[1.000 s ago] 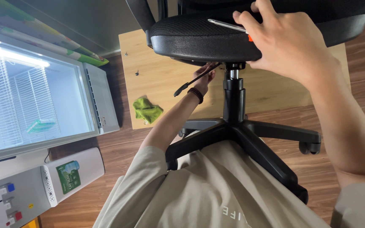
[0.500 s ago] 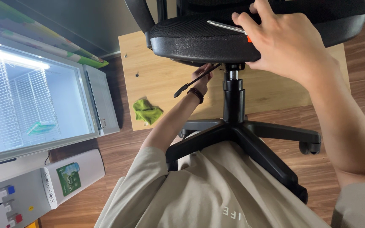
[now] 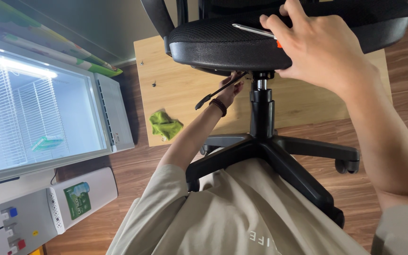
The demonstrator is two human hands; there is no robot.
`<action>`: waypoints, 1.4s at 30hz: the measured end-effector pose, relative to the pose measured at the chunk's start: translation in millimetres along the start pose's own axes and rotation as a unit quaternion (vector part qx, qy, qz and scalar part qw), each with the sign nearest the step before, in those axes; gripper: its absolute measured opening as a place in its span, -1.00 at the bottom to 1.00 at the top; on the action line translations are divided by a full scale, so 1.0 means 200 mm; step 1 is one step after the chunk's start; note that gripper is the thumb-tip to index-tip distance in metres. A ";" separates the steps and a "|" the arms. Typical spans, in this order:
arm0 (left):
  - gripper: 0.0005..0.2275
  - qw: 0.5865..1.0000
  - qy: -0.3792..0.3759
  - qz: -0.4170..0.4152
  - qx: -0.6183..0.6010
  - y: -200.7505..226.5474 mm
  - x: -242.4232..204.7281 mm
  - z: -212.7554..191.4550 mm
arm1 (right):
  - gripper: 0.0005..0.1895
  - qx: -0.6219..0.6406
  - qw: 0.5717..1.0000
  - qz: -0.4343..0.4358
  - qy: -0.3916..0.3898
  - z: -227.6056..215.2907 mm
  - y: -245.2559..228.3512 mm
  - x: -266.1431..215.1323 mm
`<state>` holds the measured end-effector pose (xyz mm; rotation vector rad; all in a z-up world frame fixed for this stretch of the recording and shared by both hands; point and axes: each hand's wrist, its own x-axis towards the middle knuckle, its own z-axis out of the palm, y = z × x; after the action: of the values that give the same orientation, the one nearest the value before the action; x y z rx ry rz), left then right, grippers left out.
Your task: The person kneels on the floor and uses a screwdriver to drive screws into the mechanism under an office chair seat, attaching the seat to the gas lift base. They pick up screws from the nearby table, tighten multiple screws around the seat plate, and hold the seat steady with their other hand while working.
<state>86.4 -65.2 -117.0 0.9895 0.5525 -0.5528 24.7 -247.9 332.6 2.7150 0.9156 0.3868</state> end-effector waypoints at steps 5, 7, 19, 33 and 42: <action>-0.71 0.999 -0.004 -0.003 0.054 0.07 -0.09 0.02 | -0.08 -0.001 1.000 0.000 -0.009 0.00 0.00 0.00; -0.72 0.998 -0.003 -0.003 0.067 0.07 -0.11 0.02 | -0.06 -0.006 1.000 -0.005 0.001 0.00 0.00 0.00; -0.66 0.987 0.039 0.018 0.153 0.11 -0.16 0.11 | -0.05 -0.004 1.000 -0.009 -0.004 -0.02 0.01 0.00; -0.68 0.980 0.031 0.075 0.181 -0.03 0.02 0.12 | -0.06 -0.034 0.999 -0.023 0.025 -0.01 0.02 -0.01; -0.68 0.992 0.044 0.049 0.104 0.04 -0.08 0.08 | -0.09 -0.032 0.998 -0.022 0.042 0.01 0.03 -0.01</action>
<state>83.1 -73.3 -95.0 1.2363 0.5298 -0.4874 26.9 -254.1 333.2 2.6343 0.9657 0.5155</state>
